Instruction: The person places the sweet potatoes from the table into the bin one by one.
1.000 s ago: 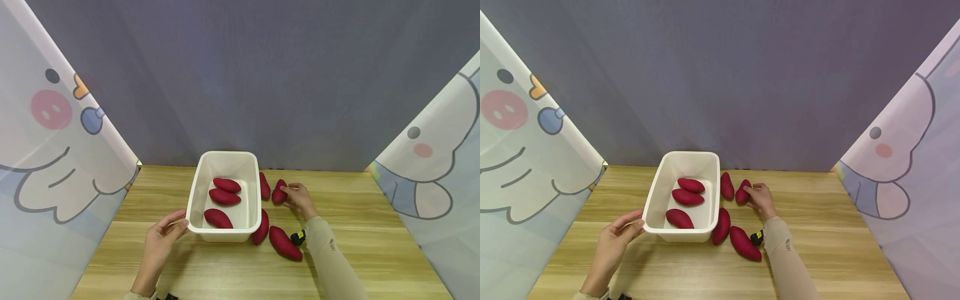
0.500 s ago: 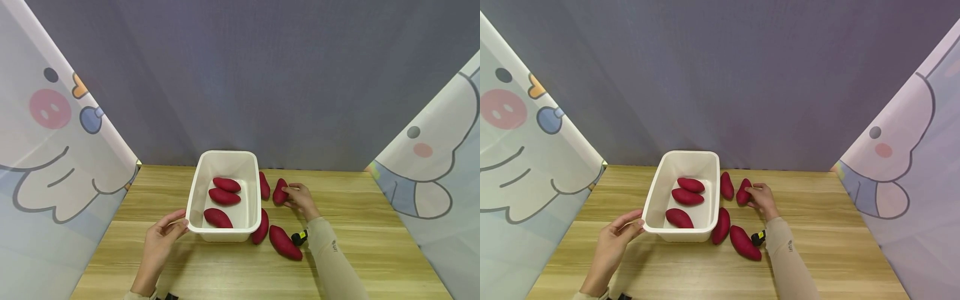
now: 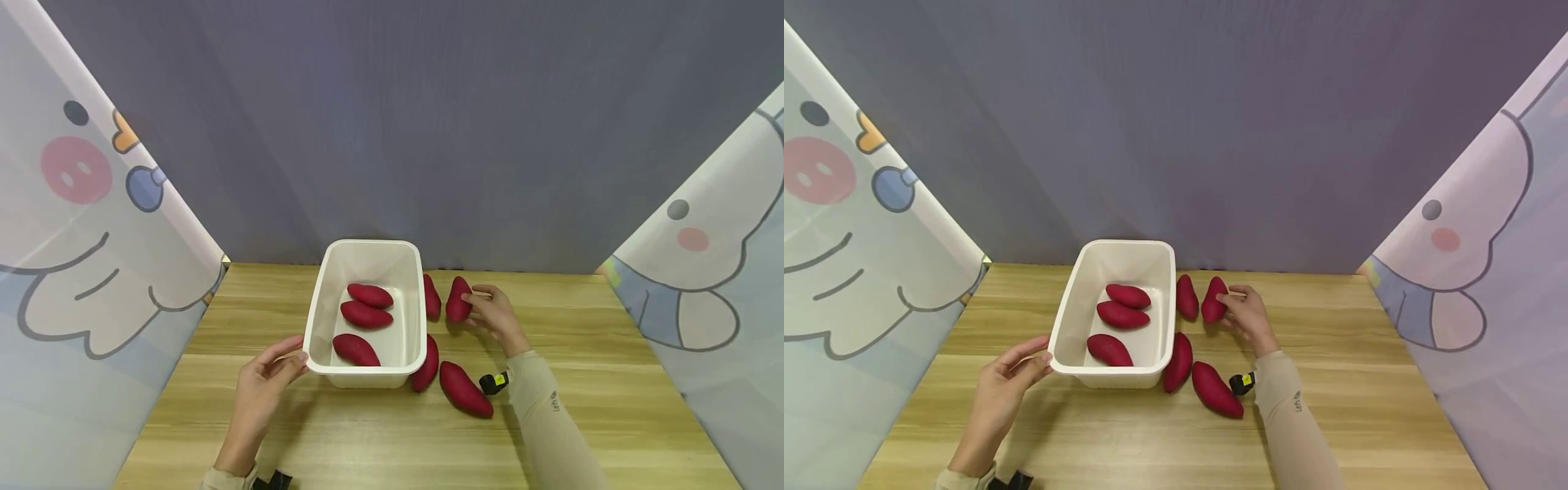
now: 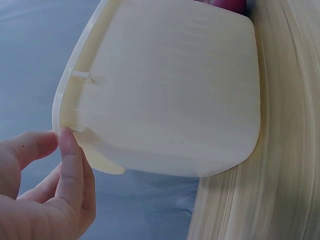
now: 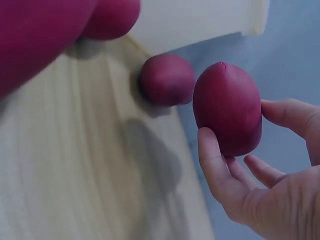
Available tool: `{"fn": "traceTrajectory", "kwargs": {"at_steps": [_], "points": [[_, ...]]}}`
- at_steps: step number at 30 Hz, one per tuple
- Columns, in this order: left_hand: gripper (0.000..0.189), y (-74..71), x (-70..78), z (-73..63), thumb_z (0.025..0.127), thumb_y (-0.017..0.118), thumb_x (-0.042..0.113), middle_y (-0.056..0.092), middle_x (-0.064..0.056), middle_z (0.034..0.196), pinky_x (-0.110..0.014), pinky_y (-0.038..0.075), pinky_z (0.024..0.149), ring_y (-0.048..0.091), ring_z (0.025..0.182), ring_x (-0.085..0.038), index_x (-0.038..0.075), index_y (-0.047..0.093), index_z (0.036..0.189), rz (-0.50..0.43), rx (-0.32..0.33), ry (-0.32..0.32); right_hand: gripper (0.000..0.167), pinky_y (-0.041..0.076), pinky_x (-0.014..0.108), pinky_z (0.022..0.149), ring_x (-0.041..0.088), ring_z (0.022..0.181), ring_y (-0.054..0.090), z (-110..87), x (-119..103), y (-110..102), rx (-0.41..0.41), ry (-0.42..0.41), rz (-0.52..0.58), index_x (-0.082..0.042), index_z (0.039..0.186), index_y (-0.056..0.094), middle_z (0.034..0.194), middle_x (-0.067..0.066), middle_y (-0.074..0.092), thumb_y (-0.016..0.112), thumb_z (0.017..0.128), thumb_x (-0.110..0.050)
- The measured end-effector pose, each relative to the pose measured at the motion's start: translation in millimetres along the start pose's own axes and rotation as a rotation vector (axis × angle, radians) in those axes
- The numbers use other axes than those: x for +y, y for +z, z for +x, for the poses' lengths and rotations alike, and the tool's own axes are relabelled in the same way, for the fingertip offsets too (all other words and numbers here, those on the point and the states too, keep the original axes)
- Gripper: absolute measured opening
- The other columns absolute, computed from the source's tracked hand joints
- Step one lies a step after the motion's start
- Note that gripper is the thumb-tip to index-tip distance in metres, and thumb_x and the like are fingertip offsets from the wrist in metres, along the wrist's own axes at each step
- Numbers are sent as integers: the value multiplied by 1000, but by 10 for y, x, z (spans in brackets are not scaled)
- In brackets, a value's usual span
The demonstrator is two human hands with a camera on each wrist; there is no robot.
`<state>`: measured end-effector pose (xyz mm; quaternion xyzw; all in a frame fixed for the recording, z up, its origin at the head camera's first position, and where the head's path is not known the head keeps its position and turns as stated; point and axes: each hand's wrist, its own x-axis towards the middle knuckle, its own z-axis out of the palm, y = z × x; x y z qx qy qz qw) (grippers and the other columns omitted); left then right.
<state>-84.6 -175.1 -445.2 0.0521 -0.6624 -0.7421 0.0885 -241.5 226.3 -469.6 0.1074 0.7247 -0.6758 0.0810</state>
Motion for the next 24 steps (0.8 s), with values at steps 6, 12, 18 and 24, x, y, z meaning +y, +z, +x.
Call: {"fn": "traceTrajectory", "kwargs": {"at_steps": [6,12,18,24], "points": [[36,-7,-3,19,91,72,-2,69,-8,113,-34,63,82,71,90,-17,-14,62,123,-6,-4,0,63,65,35,74,20,87,65,-84,-194,46,-46,-64,26,6,146,35,121,19,54,68,97,-15],[34,-8,-13,43,90,72,-4,69,-9,113,-35,63,82,71,90,-18,-14,63,121,-6,-8,10,61,63,44,84,19,96,65,-173,-431,108,-79,-131,5,5,146,36,129,21,51,67,97,-17],[35,-9,-11,44,90,72,-5,70,-9,111,-35,63,82,71,89,-17,-15,62,122,-22,-9,9,62,64,42,82,27,113,58,-212,-655,204,-119,-179,8,4,147,37,139,21,45,67,97,-15],[34,-17,-10,41,90,72,-4,71,-9,112,-35,63,82,71,89,-17,-15,63,121,-8,-15,10,59,64,45,80,30,115,57,-256,-898,388,-160,-210,15,3,145,40,138,21,45,69,96,-13]]}}
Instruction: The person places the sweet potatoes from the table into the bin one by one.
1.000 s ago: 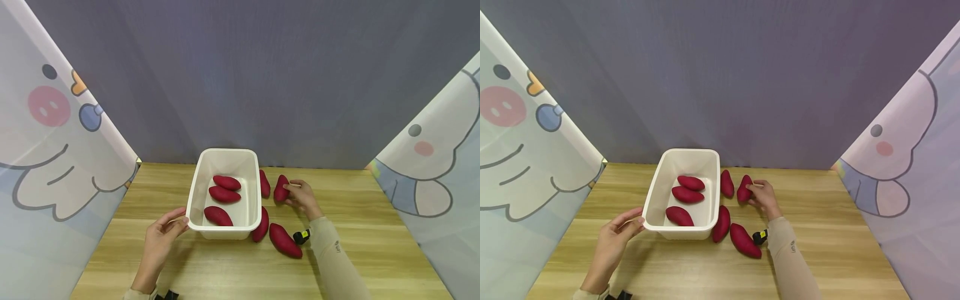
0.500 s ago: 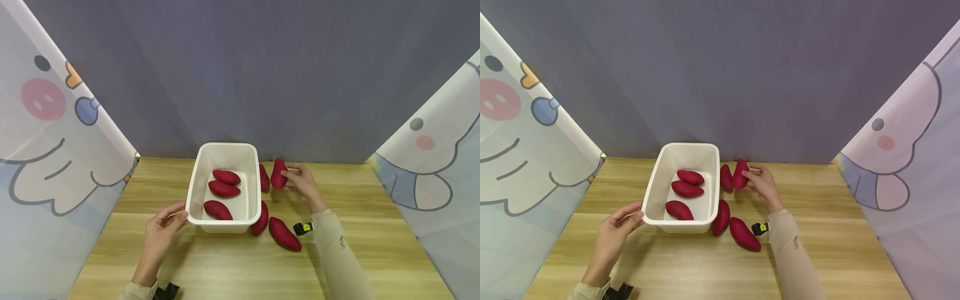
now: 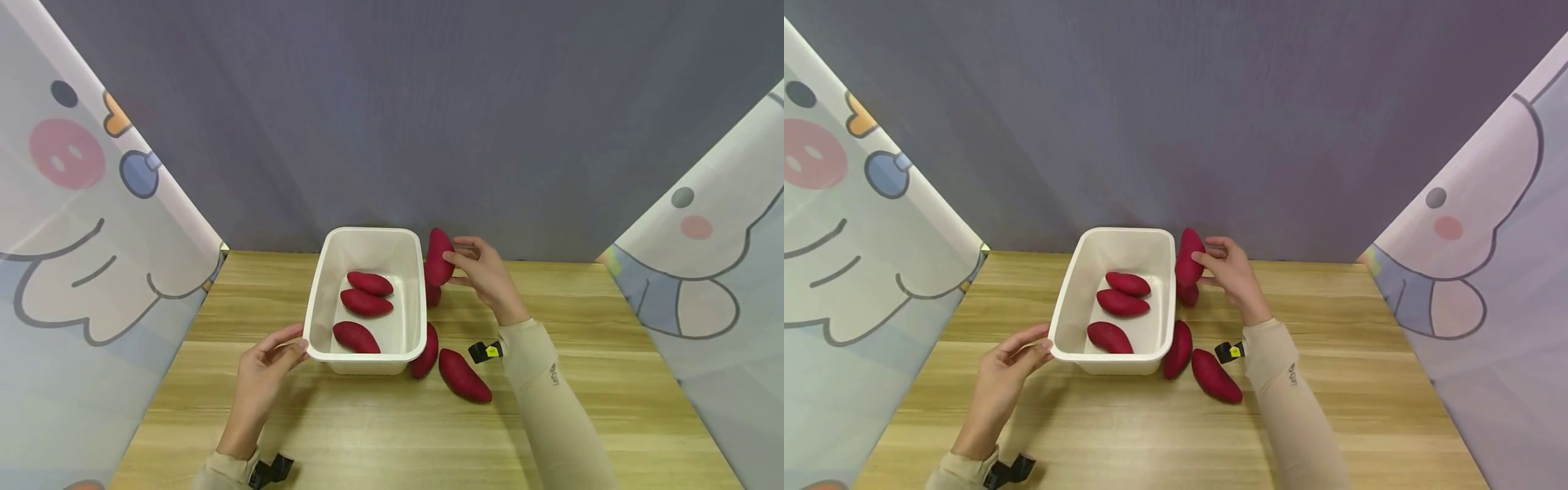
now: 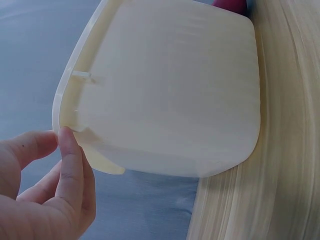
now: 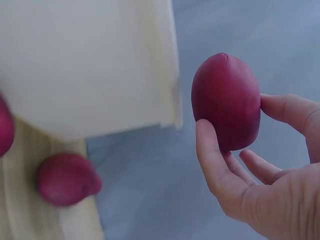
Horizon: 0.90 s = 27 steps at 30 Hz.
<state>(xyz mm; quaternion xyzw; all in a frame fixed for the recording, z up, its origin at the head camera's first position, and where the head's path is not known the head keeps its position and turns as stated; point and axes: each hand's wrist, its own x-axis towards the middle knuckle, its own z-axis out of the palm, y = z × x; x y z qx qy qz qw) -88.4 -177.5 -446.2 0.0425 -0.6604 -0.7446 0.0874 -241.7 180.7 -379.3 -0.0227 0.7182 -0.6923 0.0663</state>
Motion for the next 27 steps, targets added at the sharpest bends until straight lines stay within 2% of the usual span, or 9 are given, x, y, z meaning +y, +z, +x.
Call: {"fn": "traceTrajectory", "kwargs": {"at_steps": [9,16,20,27], "points": [[33,-16,-3,-1,90,72,-4,71,-9,111,-35,63,81,71,89,-17,-15,63,120,2,-9,19,57,64,49,80,35,109,61,144,-282,466,-66,-5,-2,4,143,42,134,23,48,69,94,-8],[34,-8,-12,-2,90,72,-4,71,-9,111,-35,63,81,71,88,-17,-15,63,120,-6,-7,14,52,65,49,76,33,104,63,259,-285,780,-84,10,-8,2,137,47,127,21,53,71,92,-7],[33,-14,-11,-1,90,72,-4,71,-8,111,-34,63,81,71,87,-17,-15,63,120,-6,11,7,49,66,46,72,32,102,64,299,-265,869,-100,27,-34,1,134,49,124,21,55,72,92,-8],[33,-13,-11,4,90,73,-3,71,-9,110,-34,63,81,71,87,-17,-14,64,120,1,6,16,47,66,47,73,31,99,64,307,-248,870,-90,50,-74,2,132,51,123,23,53,72,92,-9]]}}
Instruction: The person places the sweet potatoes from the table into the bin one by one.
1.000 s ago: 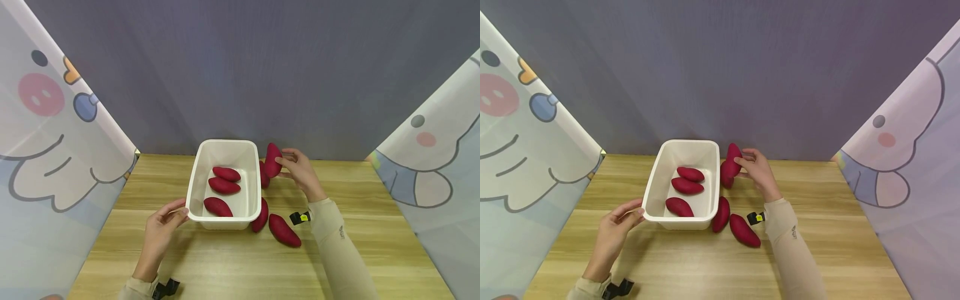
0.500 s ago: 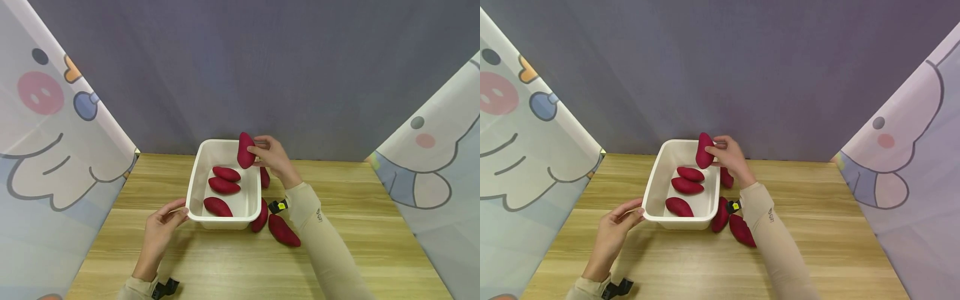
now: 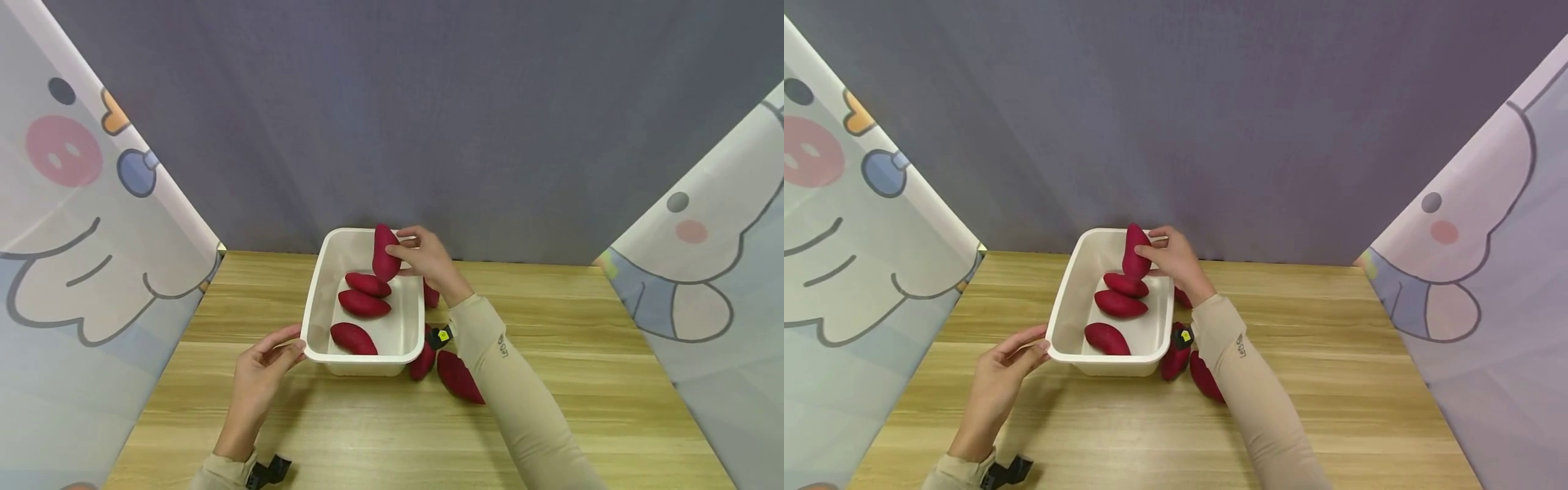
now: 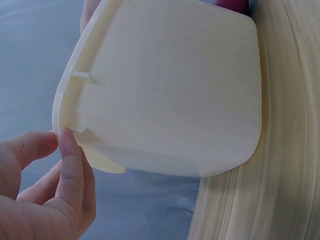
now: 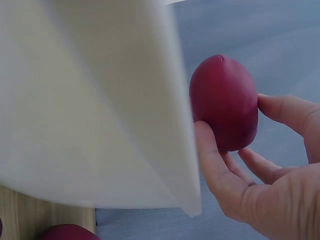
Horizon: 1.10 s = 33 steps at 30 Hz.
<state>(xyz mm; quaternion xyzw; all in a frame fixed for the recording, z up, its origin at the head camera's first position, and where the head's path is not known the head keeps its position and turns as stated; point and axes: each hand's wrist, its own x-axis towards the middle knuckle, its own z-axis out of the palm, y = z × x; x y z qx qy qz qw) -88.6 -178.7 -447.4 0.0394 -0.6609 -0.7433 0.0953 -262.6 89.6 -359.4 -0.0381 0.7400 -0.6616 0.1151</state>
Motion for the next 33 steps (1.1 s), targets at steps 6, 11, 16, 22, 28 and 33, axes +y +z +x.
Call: {"fn": "traceTrajectory", "kwargs": {"at_steps": [6,11,16,22,28,33], "points": [[33,2,-8,3,90,72,-4,71,-9,110,-35,63,81,71,87,-17,-14,64,120,2,1,1,52,64,51,79,41,106,57,-5,1,-1,-20,0,22,6,136,47,122,25,52,71,92,-7],[33,9,-3,3,90,73,-3,71,-9,110,-35,63,81,71,86,-17,-14,64,120,-1,0,1,55,66,46,75,37,102,55,-13,-8,3,-25,0,5,8,137,46,118,23,53,72,91,-8],[33,17,-6,3,90,73,-3,71,-9,109,-35,63,80,71,85,-17,-15,64,119,-7,-1,3,48,65,47,77,31,97,57,-76,-5,-41,-35,-21,-27,6,132,50,115,21,56,72,92,-8],[31,27,-24,11,90,72,-3,71,-9,110,-35,63,81,71,85,-18,-15,64,118,-6,-3,8,42,65,47,78,36,102,62,-324,115,-274,-32,-105,-124,4,128,54,118,22,59,72,93,-11],[30,42,-36,18,91,72,-2,69,-11,114,-36,63,82,71,89,-19,-13,65,119,9,-8,-1,45,65,44,78,39,100,63,-711,404,-622,-9,-129,-198,5,131,54,121,26,57,72,94,-15],[31,59,-57,30,92,72,-1,69,-13,116,-36,63,83,70,89,-19,-13,65,119,8,-13,-9,41,64,38,76,36,99,64,-1038,713,-883,-17,-158,-339,4,129,56,119,23,61,72,94,-10]]}}
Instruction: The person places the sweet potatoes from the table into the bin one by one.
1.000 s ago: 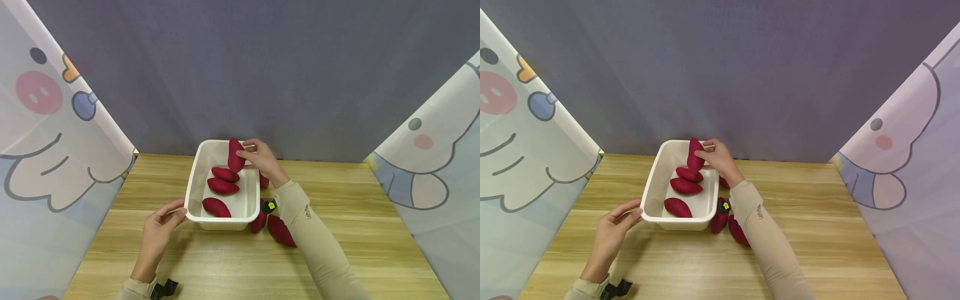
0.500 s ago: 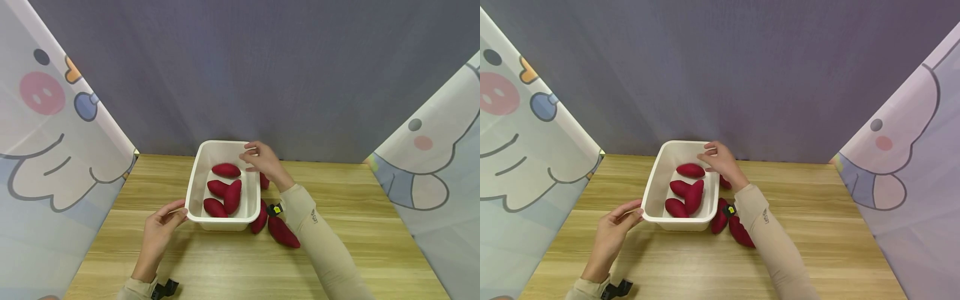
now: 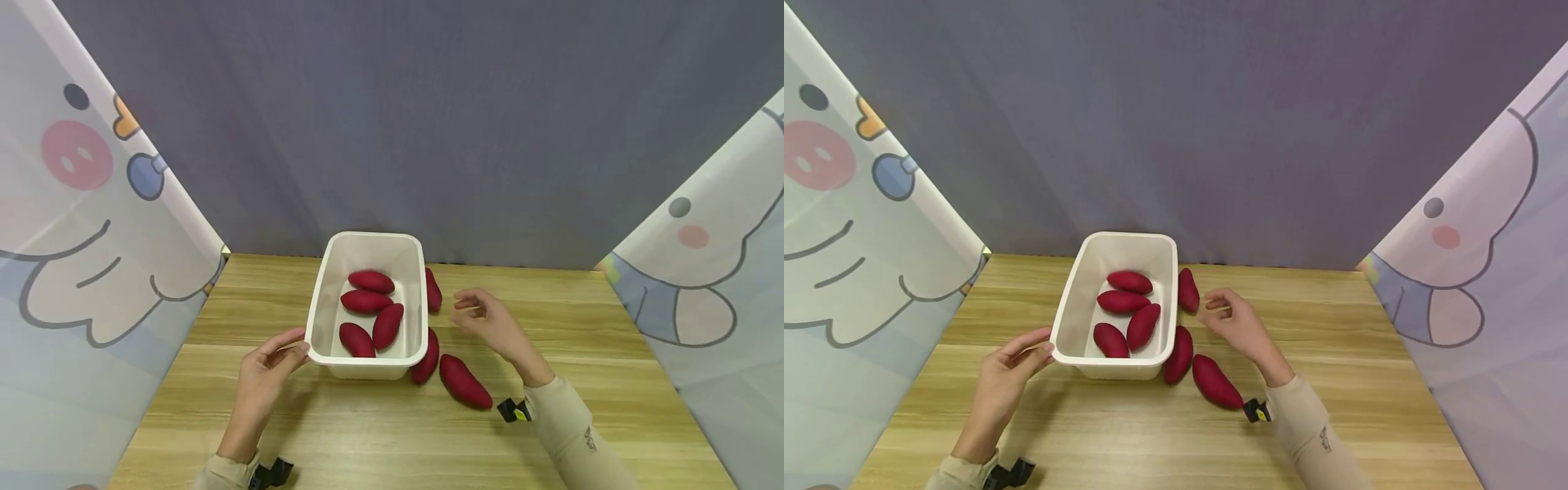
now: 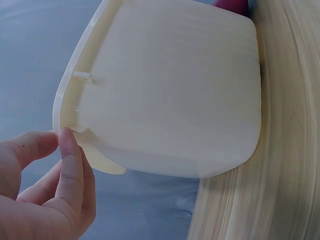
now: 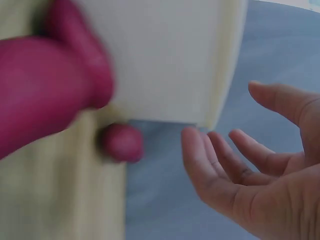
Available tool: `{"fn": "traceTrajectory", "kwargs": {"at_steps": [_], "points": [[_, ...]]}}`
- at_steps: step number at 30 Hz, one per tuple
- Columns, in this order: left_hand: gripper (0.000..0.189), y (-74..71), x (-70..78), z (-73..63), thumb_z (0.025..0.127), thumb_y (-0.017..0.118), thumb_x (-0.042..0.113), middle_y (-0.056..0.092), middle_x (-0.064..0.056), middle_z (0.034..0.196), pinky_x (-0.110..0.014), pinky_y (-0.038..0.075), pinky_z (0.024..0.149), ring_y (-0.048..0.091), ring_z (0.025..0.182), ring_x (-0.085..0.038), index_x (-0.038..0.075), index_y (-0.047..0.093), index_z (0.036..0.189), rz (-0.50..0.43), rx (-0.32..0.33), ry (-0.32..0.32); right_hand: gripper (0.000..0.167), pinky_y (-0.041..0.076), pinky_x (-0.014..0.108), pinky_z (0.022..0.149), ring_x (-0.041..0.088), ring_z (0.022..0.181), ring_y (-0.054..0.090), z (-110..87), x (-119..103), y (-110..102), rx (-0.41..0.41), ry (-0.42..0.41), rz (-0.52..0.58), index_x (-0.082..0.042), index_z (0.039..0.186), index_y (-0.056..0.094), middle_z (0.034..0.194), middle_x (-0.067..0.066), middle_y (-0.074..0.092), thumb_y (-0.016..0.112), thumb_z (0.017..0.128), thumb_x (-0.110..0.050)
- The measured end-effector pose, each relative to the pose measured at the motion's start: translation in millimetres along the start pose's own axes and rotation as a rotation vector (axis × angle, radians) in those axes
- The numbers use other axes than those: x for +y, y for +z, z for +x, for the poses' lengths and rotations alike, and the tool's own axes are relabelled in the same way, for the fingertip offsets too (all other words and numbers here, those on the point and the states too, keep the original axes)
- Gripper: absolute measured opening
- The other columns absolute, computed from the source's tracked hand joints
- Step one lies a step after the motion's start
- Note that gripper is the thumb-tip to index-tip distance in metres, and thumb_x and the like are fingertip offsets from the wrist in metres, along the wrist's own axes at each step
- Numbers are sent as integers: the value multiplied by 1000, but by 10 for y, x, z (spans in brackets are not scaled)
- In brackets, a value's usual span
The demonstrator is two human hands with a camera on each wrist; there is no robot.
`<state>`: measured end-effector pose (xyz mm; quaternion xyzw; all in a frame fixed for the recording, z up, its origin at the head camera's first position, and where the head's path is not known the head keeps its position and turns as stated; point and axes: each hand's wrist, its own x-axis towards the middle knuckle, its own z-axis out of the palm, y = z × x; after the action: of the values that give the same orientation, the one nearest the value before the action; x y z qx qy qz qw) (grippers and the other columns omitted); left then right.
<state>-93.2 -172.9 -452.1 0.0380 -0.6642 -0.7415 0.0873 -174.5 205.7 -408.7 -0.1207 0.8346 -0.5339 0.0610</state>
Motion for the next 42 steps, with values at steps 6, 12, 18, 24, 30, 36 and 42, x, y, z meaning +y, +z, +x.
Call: {"fn": "traceTrajectory", "kwargs": {"at_steps": [6,12,18,24,30,36,42], "points": [[30,5,-7,4,92,71,-2,69,-12,114,-35,63,82,71,88,-18,-13,65,119,0,1,14,46,60,36,80,29,100,64,-365,362,19,-63,43,-168,-2,129,59,121,19,63,77,90,-20],[29,10,-1,4,92,71,-3,70,-12,114,-35,63,82,71,88,-18,-13,65,119,6,2,9,57,58,36,82,32,101,63,-532,591,98,-139,76,-125,5,131,56,119,19,64,81,87,-20],[30,7,4,-5,92,71,-1,69,-11,115,-35,63,83,71,91,-18,-12,66,119,18,6,-3,54,58,31,78,27,98,63,-592,680,158,-155,84,-147,5,127,57,116,14,65,82,85,-18],[30,10,3,-2,92,72,-1,69,-12,115,-35,63,82,70,89,-19,-12,66,119,13,6,1,54,57,31,76,25,93,63,-607,716,177,-148,103,-140,4,126,58,110,13,66,83,84,-18],[30,18,4,-8,92,72,-1,70,-12,114,-36,63,82,71,88,-19,-13,65,119,5,5,2,53,58,30,75,23,91,63,-589,741,138,-145,113,-103,5,128,57,107,14,65,81,86,-19],[33,18,5,-12,91,72,0,70,-10,114,-34,63,81,70,88,-18,-14,64,120,-6,5,4,55,63,33,72,27,93,63,-465,674,30,-117,160,61,5,135,52,113,22,61,76,91,-18],[33,15,6,-16,91,73,1,70,-9,114,-34,63,81,70,87,-18,-14,64,120,-4,9,1,56,64,44,77,26,94,67,-214,375,-88,-68,172,252,7,141,44,124,31,55,69,96,-14]]}}
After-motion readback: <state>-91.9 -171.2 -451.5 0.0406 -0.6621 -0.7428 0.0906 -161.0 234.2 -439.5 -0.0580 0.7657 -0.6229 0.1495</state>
